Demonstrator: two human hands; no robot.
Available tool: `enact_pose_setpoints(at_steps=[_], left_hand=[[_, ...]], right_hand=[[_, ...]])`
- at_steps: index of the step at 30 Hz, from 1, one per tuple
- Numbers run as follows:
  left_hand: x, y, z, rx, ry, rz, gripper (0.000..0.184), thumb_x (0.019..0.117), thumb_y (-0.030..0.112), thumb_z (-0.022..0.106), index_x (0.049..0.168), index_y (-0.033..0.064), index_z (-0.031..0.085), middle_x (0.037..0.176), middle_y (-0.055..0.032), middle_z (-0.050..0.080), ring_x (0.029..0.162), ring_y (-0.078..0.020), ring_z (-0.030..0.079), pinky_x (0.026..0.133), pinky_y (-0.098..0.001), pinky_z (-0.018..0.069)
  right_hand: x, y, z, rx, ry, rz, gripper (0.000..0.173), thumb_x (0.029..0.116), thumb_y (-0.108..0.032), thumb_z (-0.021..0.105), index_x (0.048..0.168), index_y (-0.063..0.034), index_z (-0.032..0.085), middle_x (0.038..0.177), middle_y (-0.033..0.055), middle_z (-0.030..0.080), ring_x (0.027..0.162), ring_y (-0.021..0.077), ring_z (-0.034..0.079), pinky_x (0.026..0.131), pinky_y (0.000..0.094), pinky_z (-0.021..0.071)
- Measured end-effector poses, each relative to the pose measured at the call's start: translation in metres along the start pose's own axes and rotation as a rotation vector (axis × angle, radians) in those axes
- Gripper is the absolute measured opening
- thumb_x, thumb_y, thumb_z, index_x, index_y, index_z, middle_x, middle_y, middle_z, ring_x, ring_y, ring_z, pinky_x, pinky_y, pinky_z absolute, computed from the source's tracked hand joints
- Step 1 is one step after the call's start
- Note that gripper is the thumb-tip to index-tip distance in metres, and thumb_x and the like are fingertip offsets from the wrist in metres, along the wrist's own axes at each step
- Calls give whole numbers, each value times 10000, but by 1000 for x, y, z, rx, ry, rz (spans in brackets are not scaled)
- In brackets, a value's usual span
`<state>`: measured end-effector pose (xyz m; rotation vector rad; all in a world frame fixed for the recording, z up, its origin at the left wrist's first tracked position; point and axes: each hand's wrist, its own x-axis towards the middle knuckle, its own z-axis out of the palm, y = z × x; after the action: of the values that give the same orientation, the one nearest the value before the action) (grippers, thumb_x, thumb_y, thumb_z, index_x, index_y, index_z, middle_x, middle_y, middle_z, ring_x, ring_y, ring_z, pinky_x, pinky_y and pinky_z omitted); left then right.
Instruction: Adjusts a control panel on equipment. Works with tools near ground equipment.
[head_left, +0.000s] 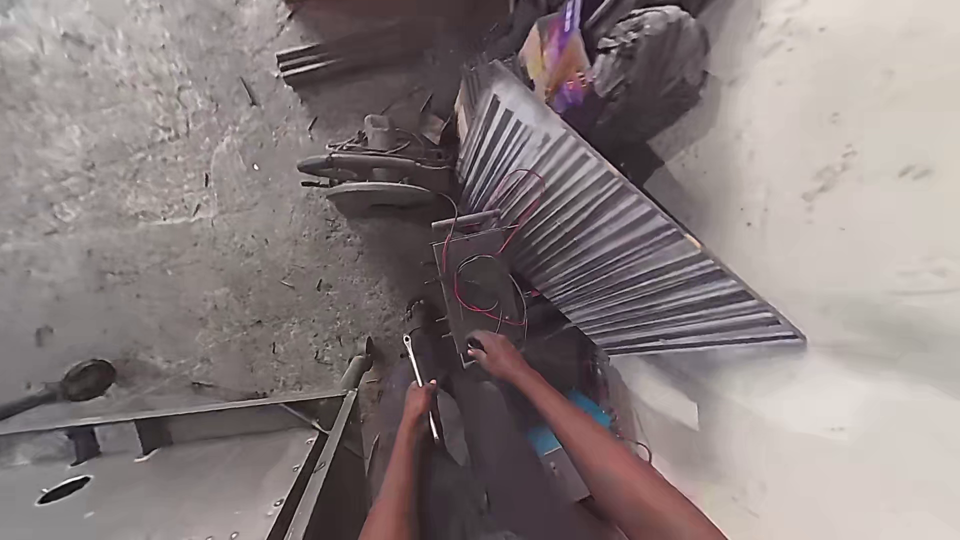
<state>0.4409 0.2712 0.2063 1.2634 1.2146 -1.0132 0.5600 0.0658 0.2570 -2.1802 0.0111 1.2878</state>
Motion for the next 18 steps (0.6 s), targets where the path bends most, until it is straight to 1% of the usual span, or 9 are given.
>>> enact_pose_setpoints(at_steps=[1, 2, 4, 6, 9, 10, 12, 15, 18], left_hand=[[0, -8, 4, -107, -29, -26, 167, 1040, 150, 573, 1094, -4, 539, 691, -54, 515, 504, -126, 489, 471, -285, 465], [4, -14, 7, -218, -73, -55, 139, 1055, 144, 546, 1063, 9, 513, 635, -34, 483, 444, -112, 458, 415, -262, 440], [18, -30, 8, -381, -159, -113, 114, 1070, 141, 506, 1061, 31, 479, 643, -29, 465, 438, -113, 432, 406, -260, 420], [29, -46, 7, -458, -188, -165, 95, 1068, 125, 507, 1078, 39, 469, 662, -32, 468, 437, -107, 422, 395, -248, 408], [37, -66, 9, -534, -194, -233, 71, 1061, 94, 508, 1079, 45, 460, 652, -29, 468, 429, -96, 421, 384, -233, 398], [40, -70, 11, -566, -186, -252, 68, 1061, 92, 506, 1079, 47, 459, 650, -28, 467, 427, -94, 420, 382, -230, 398], [41, -78, 14, -609, -164, -295, 73, 1068, 102, 504, 1078, 52, 453, 653, -30, 465, 422, -97, 416, 380, -233, 403], [43, -78, 20, -631, -147, -333, 79, 1067, 108, 512, 1093, 54, 460, 697, -42, 492, 424, -92, 414, 376, -227, 402], [45, -78, 24, -618, -165, -324, 87, 1064, 95, 514, 1116, 52, 457, 701, -44, 493, 425, -93, 415, 376, -228, 400]], right_hand=[[31, -1, 6, -81, -43, -26, 336, 1016, -185, 595, 1326, -61, 633, 1295, 169, 665, 1223, 311, 634, 1084, 494, 480], [63, -2, 11, -158, -77, -52, 330, 1012, -182, 595, 1312, -51, 637, 1286, 181, 663, 1220, 329, 632, 1077, 506, 481], [126, -6, 26, -284, -112, -89, 294, 1000, -167, 610, 1260, -41, 661, 1237, 202, 668, 1171, 365, 647, 1022, 547, 513], [184, -9, 45, -394, -119, -83, 255, 992, -144, 619, 1219, -42, 674, 1223, 210, 661, 1148, 393, 647, 966, 569, 541], [255, -2, 72, -585, -55, -156, 236, 993, -84, 580, 1200, -9, 664, 1256, 223, 636, 1205, 405, 612, 963, 545, 548], [275, 0, 78, -652, -24, -194, 227, 988, -67, 576, 1189, -3, 659, 1244, 218, 640, 1205, 401, 612, 953, 533, 555], [302, 1, 87, -746, 9, -224, 215, 992, -52, 561, 1170, 23, 656, 1215, 229, 644, 1177, 411, 620, 926, 529, 560], [321, -1, 90, -824, -13, -139, 213, 994, -66, 544, 1136, 53, 650, 1219, 249, 624, 1161, 415, 621, 909, 521, 555], [321, -8, 88, -829, -19, -49, 241, 1013, -75, 526, 1178, 72, 623, 1236, 272, 606, 1140, 432, 636, 845, 533, 581]])
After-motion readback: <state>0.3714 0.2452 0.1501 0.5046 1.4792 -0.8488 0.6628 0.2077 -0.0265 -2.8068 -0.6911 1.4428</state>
